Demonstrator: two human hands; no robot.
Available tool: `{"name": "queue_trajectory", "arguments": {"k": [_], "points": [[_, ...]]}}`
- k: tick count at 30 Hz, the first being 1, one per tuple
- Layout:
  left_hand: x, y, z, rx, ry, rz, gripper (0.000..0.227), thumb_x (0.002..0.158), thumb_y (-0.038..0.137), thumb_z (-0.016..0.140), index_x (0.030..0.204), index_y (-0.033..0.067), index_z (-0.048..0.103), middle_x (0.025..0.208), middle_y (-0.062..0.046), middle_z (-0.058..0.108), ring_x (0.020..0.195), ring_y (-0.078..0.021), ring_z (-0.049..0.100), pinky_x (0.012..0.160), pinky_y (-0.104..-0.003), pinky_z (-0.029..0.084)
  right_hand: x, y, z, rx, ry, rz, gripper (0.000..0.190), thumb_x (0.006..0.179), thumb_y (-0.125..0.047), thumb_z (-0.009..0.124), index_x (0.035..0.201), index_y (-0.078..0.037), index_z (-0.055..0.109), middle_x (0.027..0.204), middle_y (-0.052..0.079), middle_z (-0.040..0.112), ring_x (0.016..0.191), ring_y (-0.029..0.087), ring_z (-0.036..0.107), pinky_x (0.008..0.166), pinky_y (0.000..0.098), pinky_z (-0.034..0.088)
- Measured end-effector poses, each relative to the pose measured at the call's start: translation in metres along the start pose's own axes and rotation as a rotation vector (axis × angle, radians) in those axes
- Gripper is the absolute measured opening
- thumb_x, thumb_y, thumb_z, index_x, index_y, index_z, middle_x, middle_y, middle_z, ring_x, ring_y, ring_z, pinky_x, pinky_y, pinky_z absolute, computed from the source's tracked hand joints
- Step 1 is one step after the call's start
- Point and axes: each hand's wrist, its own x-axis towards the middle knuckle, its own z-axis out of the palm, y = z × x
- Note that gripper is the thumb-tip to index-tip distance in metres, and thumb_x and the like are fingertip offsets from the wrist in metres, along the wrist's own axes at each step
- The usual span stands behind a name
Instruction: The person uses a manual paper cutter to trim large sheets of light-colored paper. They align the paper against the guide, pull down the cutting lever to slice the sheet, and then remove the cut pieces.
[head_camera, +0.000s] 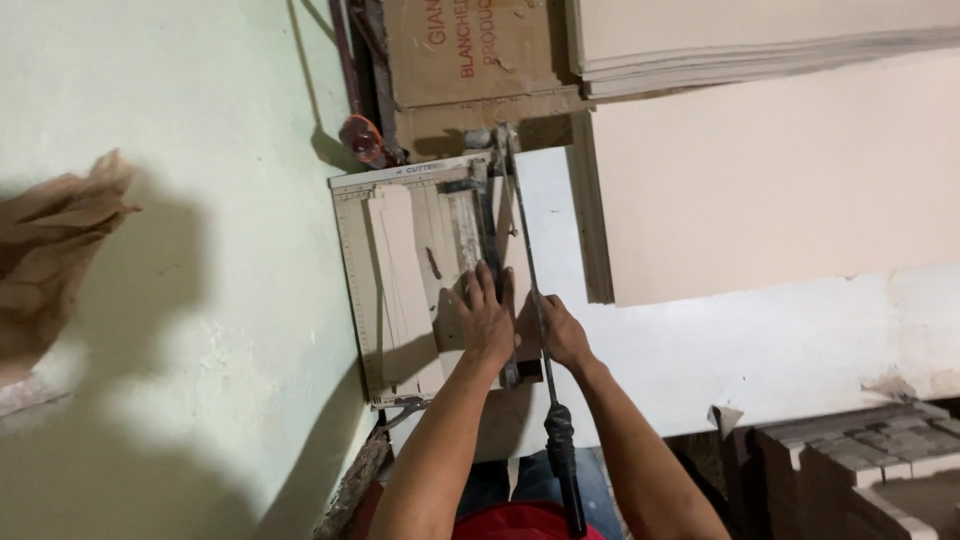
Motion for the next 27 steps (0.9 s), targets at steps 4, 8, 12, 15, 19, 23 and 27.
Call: {"name": "queue_trajectory", "arguments": {"k": [4, 8, 12, 15, 19, 23, 27], "points": [[0.004, 0.007, 0.009, 0.164, -0.135, -0.113, 0.114, 0.086, 0.036, 0.079, 0.166, 0.0129, 0.001, 0.168, -0.03, -0.008, 0.154, -0.0507, -0.002, 0.112, -0.081, 0.009, -0.042, -0.026, -0.027, -0.032, -0.017, 0.142, 0.045, 0.104, -0.028, 0.039, 0.145, -0.016, 0.051, 0.124, 0.018, 0.064, 0.107, 0.045, 0.068, 0.084, 0.0568, 0.056], [0.019, -0.001, 0.038, 0.205, -0.085, -0.149, 0.11, 0.074, 0.041, 0.086, 0.161, 0.0108, 0.025, 0.17, -0.022, -0.011, 0.155, -0.0457, -0.003, 0.113, -0.081, -0.002, -0.169, -0.117, -0.073, -0.027, 0.21, 0.216, 0.066, 0.094, -0.047, 0.055, 0.154, -0.025, 0.04, 0.1, -0.002, 0.075, 0.07, 0.03, 0.073, 0.067, 0.0486, 0.054], [0.017, 0.006, 0.017, 0.244, -0.092, -0.129, 0.127, 0.081, 0.046, 0.082, 0.164, 0.0188, -0.009, 0.168, -0.028, -0.007, 0.153, -0.0499, 0.001, 0.114, -0.078, 0.005, -0.198, -0.138, -0.037, -0.292, -0.305, 0.443, 0.12, 0.086, -0.087, 0.047, 0.167, -0.024, -0.013, 0.073, 0.011, 0.07, 0.055, 0.023, 0.065, 0.052, 0.0354, 0.052], [0.02, 0.008, 0.01, 0.221, -0.232, -0.172, 0.124, 0.084, 0.047, 0.083, 0.165, 0.0172, -0.005, 0.169, -0.024, -0.019, 0.155, -0.0465, -0.011, 0.117, -0.074, -0.003, -0.173, -0.05, 0.057, -0.185, -0.082, 0.342, 0.074, 0.1, -0.031, 0.055, 0.161, -0.015, 0.016, 0.067, 0.004, 0.068, 0.045, 0.022, 0.061, 0.04, 0.0354, 0.054], [0.006, 0.005, 0.031, 0.179, -0.142, -0.111, 0.124, 0.084, 0.049, 0.082, 0.165, 0.0155, -0.006, 0.169, -0.027, -0.007, 0.154, -0.0478, 0.001, 0.116, -0.074, 0.007, -0.183, 0.011, 0.111, -0.2, -0.022, 0.341, 0.082, 0.091, -0.012, 0.049, 0.164, -0.021, 0.013, 0.116, 0.019, 0.067, 0.082, 0.048, 0.07, 0.07, 0.0615, 0.053], [0.021, -0.002, 0.037, 0.203, -0.041, -0.115, 0.135, 0.074, 0.056, 0.088, 0.164, 0.017, -0.004, 0.168, -0.028, -0.008, 0.154, -0.0498, 0.003, 0.113, -0.08, -0.001, -0.193, -0.056, 0.039, -0.047, 0.086, 0.226, 0.086, 0.089, -0.038, 0.068, 0.159, -0.025, 0.02, 0.093, 0.016, 0.074, 0.069, 0.045, 0.07, 0.055, 0.0523, 0.053], [-0.004, 0.013, -0.008, 0.294, -0.152, -0.119, 0.123, 0.086, 0.06, 0.072, 0.164, 0.0255, -0.017, 0.168, -0.023, -0.023, 0.154, -0.0497, -0.014, 0.116, -0.075, -0.005, -0.215, -0.166, -0.097, 0.155, -0.143, 0.416, 0.089, 0.093, -0.062, 0.055, 0.164, -0.028, 0.013, 0.058, 0.003, 0.059, 0.051, 0.022, 0.056, 0.052, 0.0334, 0.039]]}}
